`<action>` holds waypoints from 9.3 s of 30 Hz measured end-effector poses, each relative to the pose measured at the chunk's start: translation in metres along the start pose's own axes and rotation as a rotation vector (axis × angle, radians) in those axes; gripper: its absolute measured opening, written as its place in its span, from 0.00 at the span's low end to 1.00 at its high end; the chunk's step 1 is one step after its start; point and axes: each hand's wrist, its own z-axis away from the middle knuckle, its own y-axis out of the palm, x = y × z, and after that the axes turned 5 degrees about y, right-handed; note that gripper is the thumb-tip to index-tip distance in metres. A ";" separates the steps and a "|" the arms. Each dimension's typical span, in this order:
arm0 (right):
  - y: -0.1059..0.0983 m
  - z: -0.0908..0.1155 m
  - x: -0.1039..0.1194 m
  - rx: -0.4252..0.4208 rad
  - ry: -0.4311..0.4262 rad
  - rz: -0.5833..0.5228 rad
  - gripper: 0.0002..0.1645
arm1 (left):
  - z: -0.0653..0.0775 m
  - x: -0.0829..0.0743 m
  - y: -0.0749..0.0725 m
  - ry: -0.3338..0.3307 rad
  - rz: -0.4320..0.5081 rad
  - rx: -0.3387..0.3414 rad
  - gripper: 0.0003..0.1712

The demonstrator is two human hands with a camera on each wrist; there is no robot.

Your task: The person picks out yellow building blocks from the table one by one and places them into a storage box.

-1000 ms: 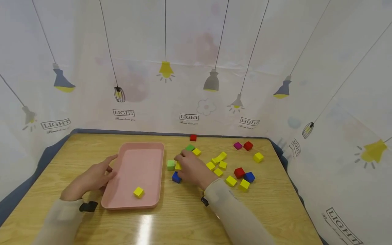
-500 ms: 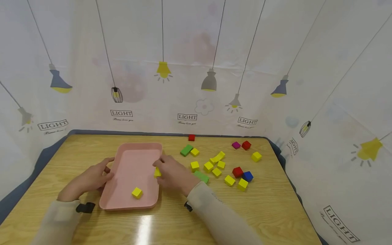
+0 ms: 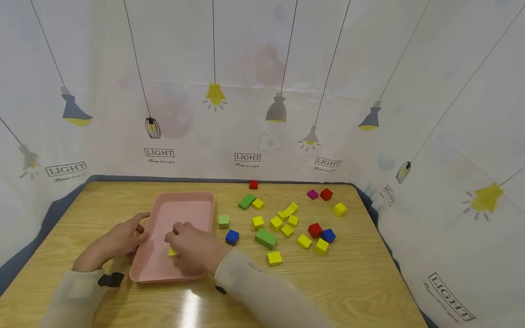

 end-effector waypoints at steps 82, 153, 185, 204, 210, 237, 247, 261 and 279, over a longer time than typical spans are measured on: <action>0.007 0.087 -0.118 -0.234 0.315 -0.069 0.27 | 0.002 -0.004 0.000 -0.027 -0.007 0.019 0.37; 0.018 0.088 -0.149 -0.260 0.422 -0.112 0.18 | 0.003 -0.006 0.000 -0.054 0.028 0.023 0.37; 0.002 0.082 -0.113 -0.257 0.390 -0.234 0.21 | 0.003 -0.007 0.000 -0.054 0.025 0.028 0.38; 0.002 0.067 -0.075 -0.354 0.182 -0.129 0.18 | 0.004 -0.003 -0.001 0.011 -0.060 0.001 0.36; 0.004 0.061 -0.063 -0.338 0.183 -0.139 0.19 | 0.004 -0.004 -0.001 0.007 -0.052 0.006 0.36; 0.009 0.043 -0.020 -0.185 0.069 -0.186 0.19 | 0.002 -0.002 -0.001 0.002 -0.039 0.018 0.38; 0.016 0.038 -0.015 -0.159 0.053 -0.093 0.17 | 0.001 -0.002 0.000 0.007 -0.046 0.011 0.37; 0.014 0.041 -0.015 -0.193 0.054 -0.073 0.18 | 0.002 -0.003 -0.001 0.008 -0.048 0.015 0.38; 0.011 0.052 -0.036 -0.264 0.141 -0.033 0.20 | 0.001 -0.004 -0.001 -0.023 -0.035 0.028 0.38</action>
